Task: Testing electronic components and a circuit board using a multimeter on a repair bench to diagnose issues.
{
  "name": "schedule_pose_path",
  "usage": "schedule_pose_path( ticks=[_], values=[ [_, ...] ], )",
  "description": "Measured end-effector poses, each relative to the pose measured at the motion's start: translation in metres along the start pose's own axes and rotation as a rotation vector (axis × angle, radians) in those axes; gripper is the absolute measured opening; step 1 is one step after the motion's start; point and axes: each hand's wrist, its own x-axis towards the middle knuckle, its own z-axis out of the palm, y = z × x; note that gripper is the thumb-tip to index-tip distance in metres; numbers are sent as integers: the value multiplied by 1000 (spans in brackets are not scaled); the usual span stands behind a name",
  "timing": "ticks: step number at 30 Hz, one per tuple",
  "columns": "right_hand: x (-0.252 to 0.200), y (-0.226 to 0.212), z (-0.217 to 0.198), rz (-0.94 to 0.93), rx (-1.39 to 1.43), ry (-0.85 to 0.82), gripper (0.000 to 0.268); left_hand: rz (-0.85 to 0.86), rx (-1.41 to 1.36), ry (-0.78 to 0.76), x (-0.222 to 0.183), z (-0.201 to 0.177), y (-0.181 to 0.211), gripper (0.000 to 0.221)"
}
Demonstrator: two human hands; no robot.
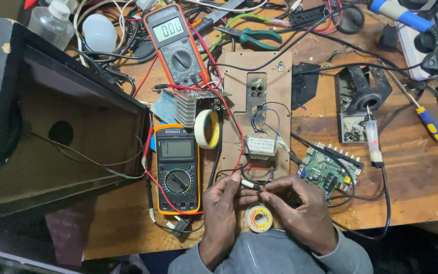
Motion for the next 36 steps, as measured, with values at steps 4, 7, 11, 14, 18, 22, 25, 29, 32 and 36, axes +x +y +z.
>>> schedule_pose_path(
  ticks=[4, 7, 11, 14, 18, 22, 25, 29, 32, 36],
  values=[
    [2, 8, -15, 41, -1, -17, 13, -83, 59, -12, 1, -3, 9, 30],
    [6, 24, -28, 53, -100, 87, 14, -34, 125, -42, 3, -6, 6, 21],
    [25, 11, -33, -35, -175, 128, 11, 49, 259, 45, -7, 3, 19, 21],
    [38, 5, -28, -122, -196, 106, 11, 376, 718, 121, -10, 3, 25, 23],
    [48, 6, -7, -248, -216, -41, 7, 563, 857, 8, -8, -2, 22, 14],
    [49, -2, -4, -248, -256, 22, 7, 537, 889, -17, -7, 1, 25, 12],
    [45, 2, -12, -164, -169, 145, 12, 551, 917, -20, -6, -2, 21, 12],
    [51, 3, -15, -40, -176, 128, 39, 730, 1040, -4, -3, -4, 15, 17],
    [59, 14, -15, -237, -267, -14, 61, 937, 1034, -3, -4, 4, 21, 11],
    [64, 17, -16, -247, -244, -78, 50, 1042, 1029, -19, -5, 3, 27, 23]
  ],
)
